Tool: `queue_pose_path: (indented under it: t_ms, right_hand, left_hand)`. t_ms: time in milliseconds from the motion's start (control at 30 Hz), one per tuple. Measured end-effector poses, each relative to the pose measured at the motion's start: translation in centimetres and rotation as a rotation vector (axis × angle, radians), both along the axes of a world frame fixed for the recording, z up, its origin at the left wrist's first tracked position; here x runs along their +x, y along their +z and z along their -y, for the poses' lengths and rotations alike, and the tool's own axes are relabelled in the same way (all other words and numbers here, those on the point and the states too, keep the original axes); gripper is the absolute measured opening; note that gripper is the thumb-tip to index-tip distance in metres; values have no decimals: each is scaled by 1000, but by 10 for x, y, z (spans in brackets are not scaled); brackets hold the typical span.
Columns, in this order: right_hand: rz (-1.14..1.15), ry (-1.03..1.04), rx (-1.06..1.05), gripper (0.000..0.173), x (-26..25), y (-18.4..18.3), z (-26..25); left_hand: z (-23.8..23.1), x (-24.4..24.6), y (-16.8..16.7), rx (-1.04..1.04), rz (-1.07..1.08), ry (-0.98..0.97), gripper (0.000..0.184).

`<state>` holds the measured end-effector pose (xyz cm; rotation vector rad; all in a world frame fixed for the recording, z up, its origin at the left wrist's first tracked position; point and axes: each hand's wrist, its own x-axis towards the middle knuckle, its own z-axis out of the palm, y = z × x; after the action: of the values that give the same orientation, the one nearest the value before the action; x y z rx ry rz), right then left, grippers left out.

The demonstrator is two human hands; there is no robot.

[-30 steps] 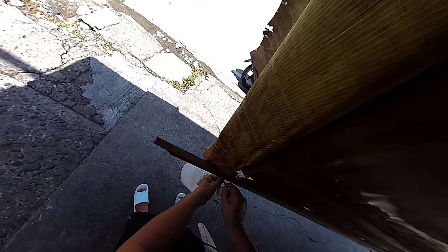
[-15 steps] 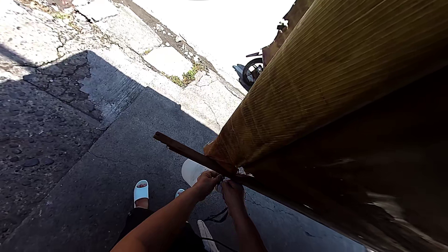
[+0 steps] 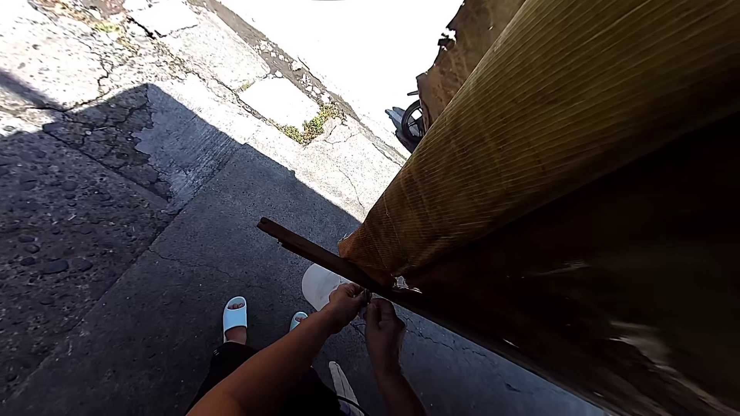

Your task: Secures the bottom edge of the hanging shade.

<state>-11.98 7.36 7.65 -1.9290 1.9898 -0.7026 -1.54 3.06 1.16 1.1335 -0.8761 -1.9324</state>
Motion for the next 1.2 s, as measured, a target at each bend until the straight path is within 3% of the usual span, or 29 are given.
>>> queue_pose_path:
  t_ms: [200, 367, 533, 733, 833, 1067, 1200]
  right_hand:
    - [-2, -53, 166, 23, 4, 11, 7]
    - [-163, -51, 282, 28, 17, 22, 12]
    - [-267, -21, 121, 27, 20, 10, 1]
    - [-372, 30, 56, 25, 15, 10, -6]
    - [-423, 66, -43, 23, 7, 0, -6]
    - [-372, 92, -113, 20, -1, -11, 6]
    - [-229, 76, -169, 18, -14, -23, 14]
  left_hand:
    - [-8, 3, -1, -62, 130, -16, 23]
    - [-13, 4, -4, -59, 174, 15, 20]
    - [-9, 12, 1, -24, 130, -72, 21]
    - [6, 30, 28, -97, 286, -395, 24]
    - [19, 40, 50, -125, 392, -561, 37]
    - [32, 41, 62, 74, 236, -501, 21]
    - [40, 38, 62, 148, 199, -467, 18]
